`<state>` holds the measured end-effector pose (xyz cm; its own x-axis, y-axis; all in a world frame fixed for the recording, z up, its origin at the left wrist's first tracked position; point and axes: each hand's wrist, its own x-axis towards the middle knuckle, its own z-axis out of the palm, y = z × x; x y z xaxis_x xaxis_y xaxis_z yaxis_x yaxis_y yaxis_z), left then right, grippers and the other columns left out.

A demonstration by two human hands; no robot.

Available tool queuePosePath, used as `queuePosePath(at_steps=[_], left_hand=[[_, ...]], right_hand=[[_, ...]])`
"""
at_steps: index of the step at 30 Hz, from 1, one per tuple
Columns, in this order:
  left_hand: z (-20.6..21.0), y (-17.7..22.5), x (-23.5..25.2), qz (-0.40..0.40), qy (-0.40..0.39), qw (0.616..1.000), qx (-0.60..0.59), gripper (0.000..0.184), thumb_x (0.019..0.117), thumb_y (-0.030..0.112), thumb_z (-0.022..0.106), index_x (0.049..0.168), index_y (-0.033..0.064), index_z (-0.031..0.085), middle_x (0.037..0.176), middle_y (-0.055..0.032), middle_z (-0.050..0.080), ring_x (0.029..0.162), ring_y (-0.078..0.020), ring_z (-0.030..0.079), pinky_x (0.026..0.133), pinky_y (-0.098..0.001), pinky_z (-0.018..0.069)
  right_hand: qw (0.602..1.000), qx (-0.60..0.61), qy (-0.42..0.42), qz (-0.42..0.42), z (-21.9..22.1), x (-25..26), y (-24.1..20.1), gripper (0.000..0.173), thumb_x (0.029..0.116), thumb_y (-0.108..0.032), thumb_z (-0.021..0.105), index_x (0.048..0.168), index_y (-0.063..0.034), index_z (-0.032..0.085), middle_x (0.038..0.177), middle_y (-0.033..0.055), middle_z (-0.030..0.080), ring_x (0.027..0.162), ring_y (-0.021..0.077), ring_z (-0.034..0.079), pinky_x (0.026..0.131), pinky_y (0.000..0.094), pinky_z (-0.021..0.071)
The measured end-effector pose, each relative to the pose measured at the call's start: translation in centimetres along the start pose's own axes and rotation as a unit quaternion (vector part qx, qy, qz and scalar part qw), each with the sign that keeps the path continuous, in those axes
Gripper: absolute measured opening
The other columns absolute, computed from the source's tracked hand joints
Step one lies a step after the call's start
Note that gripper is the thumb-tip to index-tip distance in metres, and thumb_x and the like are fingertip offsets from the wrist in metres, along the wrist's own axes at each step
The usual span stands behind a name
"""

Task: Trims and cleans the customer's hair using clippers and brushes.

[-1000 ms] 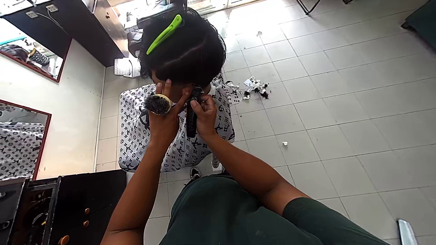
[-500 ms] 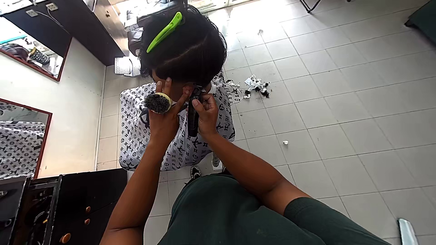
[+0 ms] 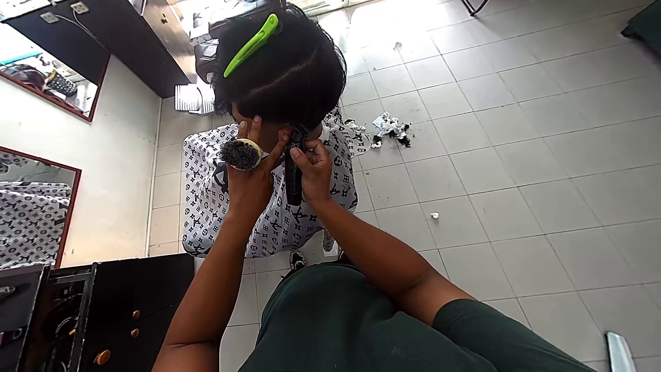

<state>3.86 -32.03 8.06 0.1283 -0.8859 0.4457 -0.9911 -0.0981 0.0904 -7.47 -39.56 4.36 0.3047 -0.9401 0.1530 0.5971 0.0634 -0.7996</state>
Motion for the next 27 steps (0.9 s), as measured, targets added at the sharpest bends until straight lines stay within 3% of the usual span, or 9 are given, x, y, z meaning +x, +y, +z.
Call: queuePosePath(at_steps=[8,15,21,27], left_hand=[[0.03,-0.11,0.07,0.001,-0.005,1.0,0.002,0.076,0.0877,-0.002,0.06,0.151,0.0393,0.05,0.169,-0.0161,0.023,0.156,-0.0416,0.018,0.116,-0.0666,0.0234],[0.14,-0.2,-0.02,0.0,-0.001,1.0,-0.006,0.072,0.0899,0.0,0.058,0.15,0.0382,0.053,0.169,-0.0163,0.024,0.156,-0.0403,0.017,0.117,-0.066,0.0213],[0.18,-0.1,0.02,0.002,0.01,1.0,0.011,0.068,0.0924,0.002,0.056,0.151,0.0373,0.052,0.168,-0.0154,0.026,0.156,-0.0403,0.02,0.117,-0.0634,0.0248],[0.17,-0.31,0.03,0.007,0.006,1.0,-0.003,0.073,0.0886,-0.001,0.059,0.15,0.038,0.052,0.169,-0.0162,0.025,0.156,-0.0415,0.019,0.116,-0.0662,0.0232]], right_hand=[[1.0,0.019,-0.009,-0.019,-0.18,-0.15,0.27,0.021,0.0911,-0.012,0.07,0.104,-0.0116,0.053,0.081,-0.0016,0.069,0.07,0.0088,0.07,0.063,0.0283,0.0617],[1.0,0.019,0.002,-0.008,-0.02,0.05,0.26,0.02,0.0916,-0.012,0.07,0.103,-0.0106,0.054,0.08,-0.0004,0.068,0.068,0.0099,0.07,0.062,0.029,0.0617],[1.0,0.006,-0.012,0.005,0.0,0.11,-0.29,0.018,0.0909,-0.009,0.069,0.103,-0.0089,0.056,0.082,-0.0002,0.07,0.071,0.0103,0.071,0.064,0.0299,0.0627],[1.0,0.018,-0.016,-0.005,-0.26,0.06,-0.01,0.018,0.092,-0.01,0.068,0.104,-0.0098,0.054,0.081,0.0002,0.069,0.069,0.0103,0.071,0.062,0.0291,0.0621]])
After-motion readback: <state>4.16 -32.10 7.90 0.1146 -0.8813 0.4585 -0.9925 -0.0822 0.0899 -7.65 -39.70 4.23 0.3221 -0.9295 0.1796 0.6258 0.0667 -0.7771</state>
